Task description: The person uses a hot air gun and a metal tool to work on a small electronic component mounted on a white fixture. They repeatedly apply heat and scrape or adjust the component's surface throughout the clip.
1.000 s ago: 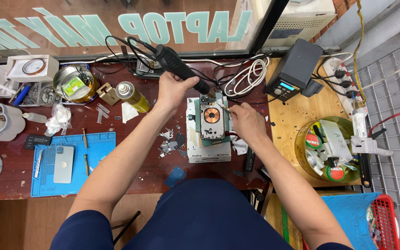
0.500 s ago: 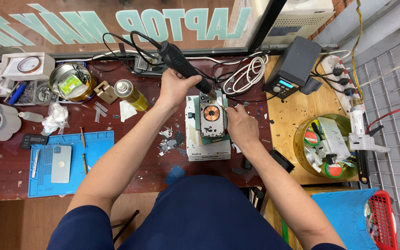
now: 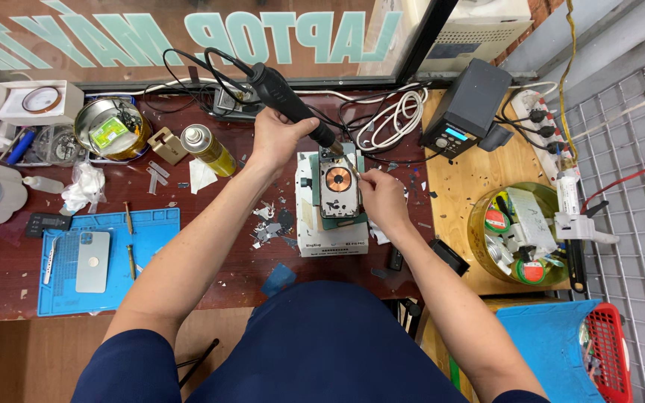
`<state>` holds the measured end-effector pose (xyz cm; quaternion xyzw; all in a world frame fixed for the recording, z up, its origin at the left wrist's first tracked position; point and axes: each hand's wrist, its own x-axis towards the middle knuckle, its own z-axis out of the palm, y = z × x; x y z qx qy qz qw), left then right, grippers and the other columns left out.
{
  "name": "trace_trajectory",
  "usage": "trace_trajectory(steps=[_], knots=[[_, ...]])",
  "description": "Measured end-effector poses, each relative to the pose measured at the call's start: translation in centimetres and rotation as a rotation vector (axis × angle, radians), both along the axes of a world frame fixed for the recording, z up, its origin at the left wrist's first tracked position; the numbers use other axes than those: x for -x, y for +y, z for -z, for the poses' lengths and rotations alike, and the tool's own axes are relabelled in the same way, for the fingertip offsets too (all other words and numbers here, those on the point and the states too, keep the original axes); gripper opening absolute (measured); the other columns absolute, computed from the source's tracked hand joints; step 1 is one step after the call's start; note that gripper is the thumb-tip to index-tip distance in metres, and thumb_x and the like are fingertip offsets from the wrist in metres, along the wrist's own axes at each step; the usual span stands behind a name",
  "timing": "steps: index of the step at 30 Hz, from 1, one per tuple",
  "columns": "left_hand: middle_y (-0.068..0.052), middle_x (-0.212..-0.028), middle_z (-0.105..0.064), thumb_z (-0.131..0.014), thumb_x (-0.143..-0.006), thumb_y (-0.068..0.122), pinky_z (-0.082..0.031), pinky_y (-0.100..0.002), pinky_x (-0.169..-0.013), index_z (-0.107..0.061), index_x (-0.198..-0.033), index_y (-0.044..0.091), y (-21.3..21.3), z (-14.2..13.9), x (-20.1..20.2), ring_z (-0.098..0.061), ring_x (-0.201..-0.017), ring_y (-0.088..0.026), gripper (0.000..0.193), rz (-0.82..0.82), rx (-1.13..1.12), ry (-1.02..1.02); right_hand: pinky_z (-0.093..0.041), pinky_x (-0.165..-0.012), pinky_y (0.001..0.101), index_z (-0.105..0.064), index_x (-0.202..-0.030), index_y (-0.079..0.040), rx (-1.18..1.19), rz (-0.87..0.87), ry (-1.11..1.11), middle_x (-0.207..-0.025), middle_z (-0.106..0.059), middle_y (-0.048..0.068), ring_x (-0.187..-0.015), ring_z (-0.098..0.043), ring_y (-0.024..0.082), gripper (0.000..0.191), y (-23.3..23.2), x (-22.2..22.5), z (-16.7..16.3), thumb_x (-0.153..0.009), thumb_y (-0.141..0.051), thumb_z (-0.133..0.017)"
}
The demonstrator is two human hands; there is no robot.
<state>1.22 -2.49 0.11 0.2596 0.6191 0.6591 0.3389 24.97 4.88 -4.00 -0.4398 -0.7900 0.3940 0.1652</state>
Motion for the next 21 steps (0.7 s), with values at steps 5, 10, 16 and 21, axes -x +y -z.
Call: trace_trajectory(steps=[5,10,16,21], knots=[[-0.004,-0.091,-0.074,-0.08,-0.083,0.0,-0.059,-0.026,-0.076,-0.063,-0.099,0.001,0.1,-0.4,-0.1,-0.071,-0.083,-0.01,0.023,-0.04,0.006,-0.014,-0.055,-0.07,0.0359,-0.076,-0.103,-0.004,0.105,0.058,0.064,-0.088,-0.078,0.013,-0.078,-0.073,0.025,0.018,1.6,0.1,-0.7,-0.091,-0.015,-0.071],[-0.003,-0.089,-0.072,-0.082,-0.083,0.002,-0.053,-0.025,-0.068,-0.065,-0.098,0.002,-0.1,-0.6,0.3,-0.065,-0.077,-0.009,0.022,-0.101,-0.016,0.011,-0.055,-0.074,0.0417,-0.076,-0.105,-0.007,-0.161,-0.006,-0.002,-0.092,-0.074,0.013,-0.082,-0.073,0.029,0.018,0.8,-1.1,-2.2,-0.091,-0.017,-0.071],[-0.003,-0.088,-0.072,-0.081,-0.083,0.002,-0.053,-0.024,-0.067,-0.067,-0.096,0.002,-1.1,-0.7,1.0,-0.065,-0.076,-0.008,0.019,-0.059,0.005,-0.023,-0.053,-0.077,0.0478,-0.078,-0.102,-0.01,-0.243,-0.055,-0.092,-0.097,-0.072,0.013,-0.09,-0.07,0.036,0.016,-0.5,-1.1,-2.7,-0.09,-0.017,-0.072],[-0.003,-0.09,-0.072,-0.08,-0.084,0.001,-0.057,-0.025,-0.07,-0.065,-0.096,0.002,-1.3,-0.4,1.0,-0.068,-0.08,-0.01,0.02,-0.041,-0.019,-0.04,-0.054,-0.077,0.0466,-0.077,-0.102,-0.009,-0.235,-0.075,-0.044,-0.097,-0.072,0.013,-0.088,-0.07,0.036,0.015,-0.2,-0.7,-2.3,-0.091,-0.016,-0.071]])
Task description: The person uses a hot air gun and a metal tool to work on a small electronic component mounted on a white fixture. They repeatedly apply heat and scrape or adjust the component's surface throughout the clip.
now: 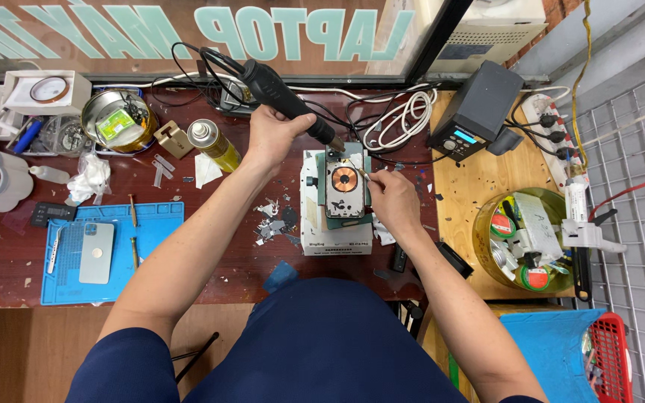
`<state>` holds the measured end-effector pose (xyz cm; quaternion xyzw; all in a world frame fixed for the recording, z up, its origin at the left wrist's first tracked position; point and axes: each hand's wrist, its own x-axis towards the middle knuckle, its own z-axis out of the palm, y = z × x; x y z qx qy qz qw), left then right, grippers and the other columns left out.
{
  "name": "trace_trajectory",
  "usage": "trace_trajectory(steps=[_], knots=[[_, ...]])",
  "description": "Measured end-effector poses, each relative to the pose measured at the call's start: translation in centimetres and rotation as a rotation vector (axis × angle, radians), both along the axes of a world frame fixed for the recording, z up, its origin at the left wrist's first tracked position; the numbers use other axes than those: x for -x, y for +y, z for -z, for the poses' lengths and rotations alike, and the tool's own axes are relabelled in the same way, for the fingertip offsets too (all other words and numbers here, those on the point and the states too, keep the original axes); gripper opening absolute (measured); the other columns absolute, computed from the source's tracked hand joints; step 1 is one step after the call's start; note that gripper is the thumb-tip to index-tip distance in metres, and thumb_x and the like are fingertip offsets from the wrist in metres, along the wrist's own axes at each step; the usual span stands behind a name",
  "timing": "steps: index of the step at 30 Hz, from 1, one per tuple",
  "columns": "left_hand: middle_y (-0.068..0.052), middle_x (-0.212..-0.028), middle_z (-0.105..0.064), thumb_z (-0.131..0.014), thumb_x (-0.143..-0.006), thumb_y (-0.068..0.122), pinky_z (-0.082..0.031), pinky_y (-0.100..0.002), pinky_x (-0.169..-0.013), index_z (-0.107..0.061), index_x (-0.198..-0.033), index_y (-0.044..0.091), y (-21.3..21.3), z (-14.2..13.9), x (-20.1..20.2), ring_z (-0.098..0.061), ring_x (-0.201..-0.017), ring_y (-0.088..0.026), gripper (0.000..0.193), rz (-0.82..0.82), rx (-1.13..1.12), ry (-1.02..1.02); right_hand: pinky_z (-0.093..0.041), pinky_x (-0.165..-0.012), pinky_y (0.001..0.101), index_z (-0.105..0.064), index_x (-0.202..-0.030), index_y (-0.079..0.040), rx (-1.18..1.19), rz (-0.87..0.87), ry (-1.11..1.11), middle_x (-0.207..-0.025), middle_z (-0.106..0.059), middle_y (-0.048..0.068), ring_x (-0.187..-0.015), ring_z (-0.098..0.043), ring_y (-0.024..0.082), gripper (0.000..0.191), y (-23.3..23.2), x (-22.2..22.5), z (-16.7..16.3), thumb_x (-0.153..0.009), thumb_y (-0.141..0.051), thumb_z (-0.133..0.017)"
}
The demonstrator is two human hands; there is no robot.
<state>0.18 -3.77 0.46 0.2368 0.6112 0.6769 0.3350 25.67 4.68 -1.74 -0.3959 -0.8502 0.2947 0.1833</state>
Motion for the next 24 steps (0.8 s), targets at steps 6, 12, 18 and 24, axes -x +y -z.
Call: trace_trajectory(steps=[6,12,18,24], knots=[[-0.005,-0.091,-0.074,-0.081,-0.083,0.002,-0.06,-0.027,-0.075,-0.065,-0.097,0.001,0.3,0.6,0.0,-0.071,-0.082,-0.011,0.021,0.004,0.042,-0.036,-0.053,-0.075,0.0474,-0.075,-0.104,-0.006,-0.061,-0.03,0.006,-0.095,-0.071,0.015,-0.086,-0.069,0.037,0.015,-0.3,0.0,0.4,-0.092,-0.014,-0.07],[-0.006,-0.09,-0.072,-0.082,-0.083,0.002,-0.06,-0.027,-0.073,-0.065,-0.097,0.0,0.5,1.0,-0.2,-0.07,-0.08,-0.012,0.022,0.005,0.07,-0.017,-0.054,-0.074,0.0463,-0.075,-0.104,-0.003,-0.118,-0.078,0.04,-0.096,-0.071,0.016,-0.086,-0.07,0.038,0.015,-0.2,0.1,0.9,-0.094,-0.011,-0.068],[-0.006,-0.09,-0.073,-0.082,-0.082,0.002,-0.059,-0.026,-0.073,-0.064,-0.097,0.002,0.7,0.7,-0.3,-0.07,-0.08,-0.011,0.023,-0.004,0.057,-0.022,-0.054,-0.07,0.0358,-0.075,-0.107,-0.004,0.221,-0.017,0.088,-0.088,-0.075,0.013,-0.074,-0.071,0.022,0.019,1.1,0.3,1.9,-0.094,-0.014,-0.069],[-0.005,-0.087,-0.073,-0.082,-0.082,0.004,-0.055,-0.026,-0.066,-0.065,-0.095,0.001,0.4,-0.2,0.0,-0.068,-0.074,-0.012,0.022,-0.1,0.055,-0.04,-0.041,-0.057,0.0346,-0.076,-0.11,-0.003,0.748,0.216,0.306,-0.084,-0.07,0.006,-0.062,-0.054,0.013,0.021,2.2,0.0,2.4,-0.096,-0.017,-0.069]])
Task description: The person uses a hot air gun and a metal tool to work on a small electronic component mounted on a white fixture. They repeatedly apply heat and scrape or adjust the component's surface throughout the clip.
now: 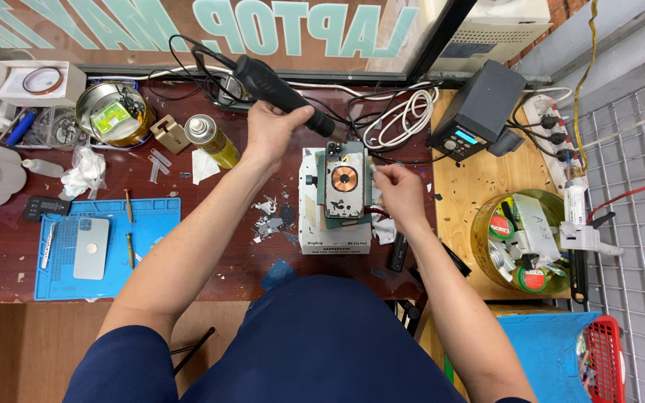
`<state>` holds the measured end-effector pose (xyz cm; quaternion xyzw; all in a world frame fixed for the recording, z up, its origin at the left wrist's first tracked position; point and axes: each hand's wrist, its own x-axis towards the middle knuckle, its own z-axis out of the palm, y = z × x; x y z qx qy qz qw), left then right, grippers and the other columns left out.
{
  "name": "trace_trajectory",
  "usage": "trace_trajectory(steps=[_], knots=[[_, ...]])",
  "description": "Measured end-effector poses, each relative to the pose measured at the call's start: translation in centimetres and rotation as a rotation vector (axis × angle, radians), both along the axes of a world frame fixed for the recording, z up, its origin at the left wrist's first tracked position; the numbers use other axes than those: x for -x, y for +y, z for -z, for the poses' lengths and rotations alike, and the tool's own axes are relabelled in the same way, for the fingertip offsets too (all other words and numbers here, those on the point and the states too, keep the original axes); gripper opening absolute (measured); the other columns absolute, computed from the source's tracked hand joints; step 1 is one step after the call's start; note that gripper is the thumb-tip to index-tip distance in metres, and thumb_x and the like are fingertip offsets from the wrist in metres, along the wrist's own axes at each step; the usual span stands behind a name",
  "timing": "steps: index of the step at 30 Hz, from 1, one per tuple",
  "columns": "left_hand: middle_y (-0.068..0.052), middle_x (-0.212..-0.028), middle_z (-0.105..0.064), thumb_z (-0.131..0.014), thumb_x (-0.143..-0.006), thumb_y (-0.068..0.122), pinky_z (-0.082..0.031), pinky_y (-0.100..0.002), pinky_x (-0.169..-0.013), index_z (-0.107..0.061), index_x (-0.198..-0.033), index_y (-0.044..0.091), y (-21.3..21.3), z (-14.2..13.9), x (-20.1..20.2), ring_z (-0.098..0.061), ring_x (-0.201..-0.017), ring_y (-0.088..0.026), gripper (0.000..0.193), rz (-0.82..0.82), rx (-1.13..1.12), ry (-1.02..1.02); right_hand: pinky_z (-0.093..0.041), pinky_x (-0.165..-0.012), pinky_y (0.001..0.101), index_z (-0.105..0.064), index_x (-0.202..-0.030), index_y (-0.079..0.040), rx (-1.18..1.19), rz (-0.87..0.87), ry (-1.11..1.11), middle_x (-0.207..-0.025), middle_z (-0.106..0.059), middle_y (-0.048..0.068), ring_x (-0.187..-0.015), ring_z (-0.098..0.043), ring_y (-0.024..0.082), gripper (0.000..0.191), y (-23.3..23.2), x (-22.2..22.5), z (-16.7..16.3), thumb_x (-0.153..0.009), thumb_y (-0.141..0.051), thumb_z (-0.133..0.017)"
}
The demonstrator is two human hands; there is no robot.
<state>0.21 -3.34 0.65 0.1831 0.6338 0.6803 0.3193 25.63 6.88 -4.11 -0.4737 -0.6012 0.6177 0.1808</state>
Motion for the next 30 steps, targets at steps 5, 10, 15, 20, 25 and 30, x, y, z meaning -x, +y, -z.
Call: trace_trajectory(steps=[5,10,15,20,25,30], knots=[[-0.004,-0.084,-0.071,-0.084,-0.082,0.006,-0.054,-0.026,-0.06,-0.065,-0.095,0.001,-1.3,-0.6,1.2,-0.067,-0.071,-0.011,0.024,-0.041,0.026,0.014,-0.054,-0.068,0.036,-0.075,-0.112,-0.005,-0.581,-0.173,-0.198,-0.093,-0.073,0.012,-0.073,-0.069,0.022,0.023,-0.9,-1.0,-1.3,-0.091,-0.011,-0.069],[-0.003,-0.083,-0.071,-0.084,-0.081,0.007,-0.054,-0.023,-0.059,-0.064,-0.096,0.002,-1.5,-0.7,1.1,-0.067,-0.069,-0.01,0.024,-0.024,0.021,0.018,-0.054,-0.076,0.0422,-0.075,-0.113,-0.006,-0.708,-0.278,-0.228,-0.096,-0.072,0.016,-0.085,-0.071,0.033,0.025,-1.9,-0.7,-2.7,-0.09,-0.009,-0.07],[-0.005,-0.082,-0.07,-0.083,-0.082,0.005,-0.049,-0.026,-0.056,-0.064,-0.097,0.001,-0.7,-0.8,0.1,-0.062,-0.068,-0.012,0.024,0.022,0.074,-0.004,-0.053,-0.079,0.0454,-0.078,-0.11,-0.007,-0.751,-0.288,-0.289,-0.097,-0.071,0.017,-0.09,-0.069,0.037,0.021,-2.1,-0.1,-3.5,-0.09,-0.01,-0.071],[-0.004,-0.087,-0.072,-0.081,-0.084,0.003,-0.058,-0.024,-0.067,-0.063,-0.098,0.001,-0.3,-0.4,0.1,-0.069,-0.076,-0.01,0.023,0.061,0.016,0.012,-0.054,-0.08,0.0455,-0.077,-0.108,-0.006,-0.735,-0.297,-0.276,-0.098,-0.072,0.017,-0.09,-0.07,0.038,0.02,-2.1,0.2,-3.4,-0.09,-0.009,-0.069],[-0.004,-0.09,-0.073,-0.08,-0.083,0.001,-0.061,-0.025,-0.073,-0.064,-0.097,0.001,0.2,0.4,0.1,-0.071,-0.082,-0.01,0.022,0.09,-0.035,0.017,-0.055,-0.081,0.0463,-0.076,-0.109,-0.004,-0.767,-0.289,-0.284,-0.098,-0.072,0.019,-0.091,-0.07,0.039,0.02,-2.6,0.7,-2.4,-0.091,-0.008,-0.069],[-0.006,-0.09,-0.074,-0.081,-0.084,0.001,-0.059,-0.027,-0.072,-0.066,-0.095,0.001,0.4,1.0,-0.1,-0.07,-0.08,-0.011,0.019,0.1,-0.009,0.038,-0.056,-0.081,0.0455,-0.076,-0.109,-0.003,-0.834,-0.417,-0.298,-0.096,-0.072,0.022,-0.088,-0.071,0.04,0.022,-1.6,0.7,-2.7,-0.088,-0.009,-0.071]])
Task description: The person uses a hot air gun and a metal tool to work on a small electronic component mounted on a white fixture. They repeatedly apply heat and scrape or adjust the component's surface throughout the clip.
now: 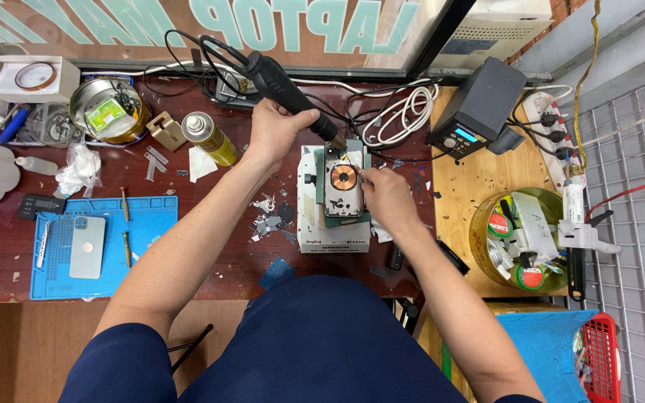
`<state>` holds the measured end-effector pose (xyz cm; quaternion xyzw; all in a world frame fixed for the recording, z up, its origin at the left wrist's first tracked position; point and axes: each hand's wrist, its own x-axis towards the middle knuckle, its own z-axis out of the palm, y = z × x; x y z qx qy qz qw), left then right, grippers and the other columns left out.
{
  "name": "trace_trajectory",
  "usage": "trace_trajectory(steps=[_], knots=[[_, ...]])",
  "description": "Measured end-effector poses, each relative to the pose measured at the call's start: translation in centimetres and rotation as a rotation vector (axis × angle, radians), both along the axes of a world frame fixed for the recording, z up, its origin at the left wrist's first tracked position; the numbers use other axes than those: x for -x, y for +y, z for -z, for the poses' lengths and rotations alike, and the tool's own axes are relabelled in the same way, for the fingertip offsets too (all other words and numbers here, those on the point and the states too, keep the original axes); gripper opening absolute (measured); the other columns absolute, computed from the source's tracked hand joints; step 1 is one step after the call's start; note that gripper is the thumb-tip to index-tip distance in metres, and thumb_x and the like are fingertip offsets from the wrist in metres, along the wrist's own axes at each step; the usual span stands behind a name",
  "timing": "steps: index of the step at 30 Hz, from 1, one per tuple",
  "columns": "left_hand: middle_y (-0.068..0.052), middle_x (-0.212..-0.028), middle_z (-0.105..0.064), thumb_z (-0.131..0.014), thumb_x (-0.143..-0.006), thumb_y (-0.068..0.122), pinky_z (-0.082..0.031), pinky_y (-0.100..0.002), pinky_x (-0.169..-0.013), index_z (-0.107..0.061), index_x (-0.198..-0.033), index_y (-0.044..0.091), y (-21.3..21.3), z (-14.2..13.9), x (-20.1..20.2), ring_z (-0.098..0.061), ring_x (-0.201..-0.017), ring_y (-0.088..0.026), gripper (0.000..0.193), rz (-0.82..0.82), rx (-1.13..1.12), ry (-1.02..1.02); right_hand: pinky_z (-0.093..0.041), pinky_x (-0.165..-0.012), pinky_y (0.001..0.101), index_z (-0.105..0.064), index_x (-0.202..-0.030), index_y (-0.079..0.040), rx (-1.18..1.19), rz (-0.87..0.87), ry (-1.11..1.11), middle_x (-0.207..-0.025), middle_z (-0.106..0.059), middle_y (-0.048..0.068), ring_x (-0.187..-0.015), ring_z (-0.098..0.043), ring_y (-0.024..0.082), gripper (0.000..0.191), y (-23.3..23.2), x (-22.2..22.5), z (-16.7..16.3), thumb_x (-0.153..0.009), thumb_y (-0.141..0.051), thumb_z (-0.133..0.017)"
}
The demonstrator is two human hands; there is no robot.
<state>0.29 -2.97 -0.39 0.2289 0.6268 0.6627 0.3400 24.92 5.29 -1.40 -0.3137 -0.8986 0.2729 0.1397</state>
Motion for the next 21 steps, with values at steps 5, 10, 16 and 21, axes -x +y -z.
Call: trace_trajectory(steps=[5,10,16,21], knots=[[-0.006,-0.091,-0.074,-0.081,-0.083,0.001,-0.061,-0.026,-0.074,-0.065,-0.096,0.001,0.3,0.0,0.1,-0.072,-0.081,-0.011,0.02,0.013,-0.014,-0.002,-0.056,-0.078,0.0446,-0.076,-0.107,-0.003,0.1,-0.054,-0.006,-0.096,-0.073,0.022,-0.086,-0.072,0.039,0.022,0.8,0.1,-0.7,-0.087,-0.01,-0.071],[-0.005,-0.09,-0.073,-0.081,-0.083,0.0,-0.06,-0.026,-0.073,-0.064,-0.097,0.001,0.5,-0.1,-0.1,-0.071,-0.081,-0.011,0.022,0.01,-0.007,0.005,-0.057,-0.077,0.0411,-0.077,-0.106,-0.003,0.239,0.088,0.043,-0.094,-0.075,0.019,-0.084,-0.074,0.034,0.021,-0.1,0.5,0.4,-0.087,-0.01,-0.071],[-0.005,-0.091,-0.073,-0.08,-0.084,0.0,-0.06,-0.026,-0.074,-0.065,-0.097,0.0,-0.1,-0.6,0.0,-0.071,-0.082,-0.011,0.02,0.011,-0.007,0.009,-0.058,-0.071,0.0319,-0.079,-0.107,-0.002,0.266,0.171,0.105,-0.093,-0.079,0.015,-0.078,-0.076,0.02,0.022,-0.3,0.8,1.6,-0.087,-0.011,-0.075],[-0.005,-0.09,-0.073,-0.08,-0.083,0.0,-0.061,-0.026,-0.073,-0.064,-0.097,0.001,-0.2,-0.9,-0.1,-0.071,-0.081,-0.01,0.021,0.006,0.017,0.011,-0.057,-0.063,0.0335,-0.077,-0.107,-0.003,0.457,0.243,0.098,-0.088,-0.079,0.013,-0.071,-0.075,0.021,0.023,0.0,0.9,1.4,-0.086,-0.012,-0.074]])
